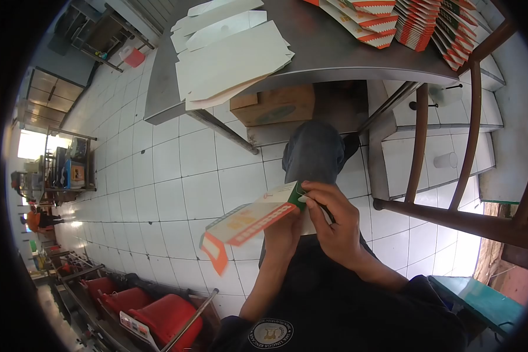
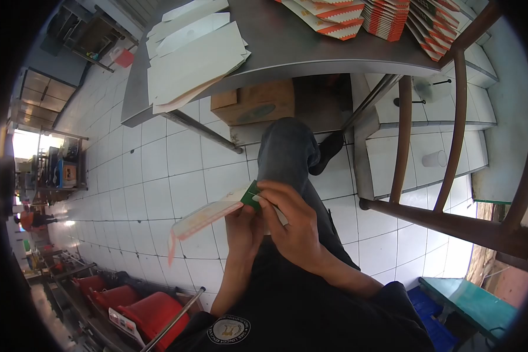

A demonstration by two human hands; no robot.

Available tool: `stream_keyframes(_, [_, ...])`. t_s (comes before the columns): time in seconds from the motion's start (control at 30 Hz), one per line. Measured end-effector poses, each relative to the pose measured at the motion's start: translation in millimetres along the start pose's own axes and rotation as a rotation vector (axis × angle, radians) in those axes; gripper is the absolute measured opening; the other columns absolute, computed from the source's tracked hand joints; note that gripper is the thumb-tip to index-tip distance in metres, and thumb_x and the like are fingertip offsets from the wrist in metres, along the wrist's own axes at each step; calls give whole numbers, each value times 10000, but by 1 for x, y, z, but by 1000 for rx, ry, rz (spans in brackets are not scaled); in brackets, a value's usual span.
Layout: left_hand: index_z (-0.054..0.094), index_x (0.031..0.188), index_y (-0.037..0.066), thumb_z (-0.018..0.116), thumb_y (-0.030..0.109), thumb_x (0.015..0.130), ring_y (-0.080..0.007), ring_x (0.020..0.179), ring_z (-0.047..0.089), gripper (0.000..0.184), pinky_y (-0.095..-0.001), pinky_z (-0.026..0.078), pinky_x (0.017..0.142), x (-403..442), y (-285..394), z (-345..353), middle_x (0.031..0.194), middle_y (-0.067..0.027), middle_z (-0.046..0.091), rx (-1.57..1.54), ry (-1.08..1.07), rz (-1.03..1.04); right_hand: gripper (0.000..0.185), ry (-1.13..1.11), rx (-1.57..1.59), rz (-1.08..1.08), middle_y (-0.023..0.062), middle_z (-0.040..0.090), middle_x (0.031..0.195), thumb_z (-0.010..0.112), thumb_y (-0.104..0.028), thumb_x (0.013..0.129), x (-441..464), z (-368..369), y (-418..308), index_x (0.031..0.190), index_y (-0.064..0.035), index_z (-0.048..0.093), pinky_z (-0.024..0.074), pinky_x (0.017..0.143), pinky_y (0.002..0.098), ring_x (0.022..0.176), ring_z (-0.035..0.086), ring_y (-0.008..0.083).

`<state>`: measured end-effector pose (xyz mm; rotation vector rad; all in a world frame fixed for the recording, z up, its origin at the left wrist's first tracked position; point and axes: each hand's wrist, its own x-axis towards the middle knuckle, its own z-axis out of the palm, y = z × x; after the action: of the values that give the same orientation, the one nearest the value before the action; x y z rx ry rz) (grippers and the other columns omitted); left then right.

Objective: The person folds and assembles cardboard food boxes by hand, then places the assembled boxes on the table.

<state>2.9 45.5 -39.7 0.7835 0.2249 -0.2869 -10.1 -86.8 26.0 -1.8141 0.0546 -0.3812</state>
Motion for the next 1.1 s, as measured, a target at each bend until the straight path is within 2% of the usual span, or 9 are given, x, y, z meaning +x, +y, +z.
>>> stream_keyframes(0.2, [605,1136,24,648,44,981,-139,946,639,163,-279,550,766,-2,0,-2,1041,-42,639,412,14,12,147,-8,-37,-12,184,690,1211,637,25,952,-5,6,-1,1083,56,697,562,904,331,1071,715,279])
stream_keyframes(0.3, [596,1074,38,594,36,999,-115,875,603,74,-265,511,686,-5,-1,5,976,-20,604,105,43,-21,206,-133,-79,-43,203,665,1243,633,6,940,-4,-4,-4,1134,53,683,581,894,364,1064,712,317])
stream_keyframes(0.5, [583,1250,21,586,72,1009,-166,1004,629,246,-301,529,823,-9,-3,-17,1153,-65,631,965,18,100,408,-278,-376,-59,226,604,1329,667,-85,920,-9,-10,1,1306,29,598,579,887,409,1065,699,357])
stream_keyframes(0.67, [473,1472,14,695,190,966,-270,1375,482,580,-398,412,1108,-35,-1,-27,1539,-199,446,870,-227,263,322,-45,-114,-184,183,638,1144,724,-113,897,-18,-21,87,1177,10,621,573,744,366,880,708,311])
stream_keyframes(0.77, [513,1433,3,697,120,946,-284,1320,540,534,-409,448,1057,-26,39,30,1448,-195,537,1189,-246,481,128,152,-144,215,90,677,831,741,-61,912,12,-20,59,931,-4,628,522,614,309,685,664,180])
stream_keyframes(0.83, [579,1369,3,662,51,951,-276,1221,608,429,-376,484,999,-22,49,56,1359,-173,603,1322,80,731,176,61,-55,354,61,655,736,737,-66,928,11,-23,52,854,-4,590,491,573,316,628,633,128])
stream_keyframes(0.93, [636,1310,9,620,-24,948,-261,1127,649,364,-336,516,931,-3,48,48,1282,-149,650,1252,123,668,120,-57,88,503,63,679,806,730,-87,942,5,-20,57,904,-8,649,483,560,297,687,636,89])
stream_keyframes(1.0, [650,1314,13,579,-92,915,-251,1150,601,418,-331,513,917,4,45,33,1346,-146,610,1173,16,571,109,-85,-265,303,57,698,866,719,-102,958,0,-21,57,976,-2,681,498,575,267,757,651,81])
stream_keyframes(1.1, [649,1336,17,574,-129,863,-266,1162,575,501,-341,512,917,1,39,35,1306,-155,601,1475,69,778,163,-91,92,381,53,716,950,703,-116,976,4,-18,20,1076,13,706,537,635,243,853,669,87])
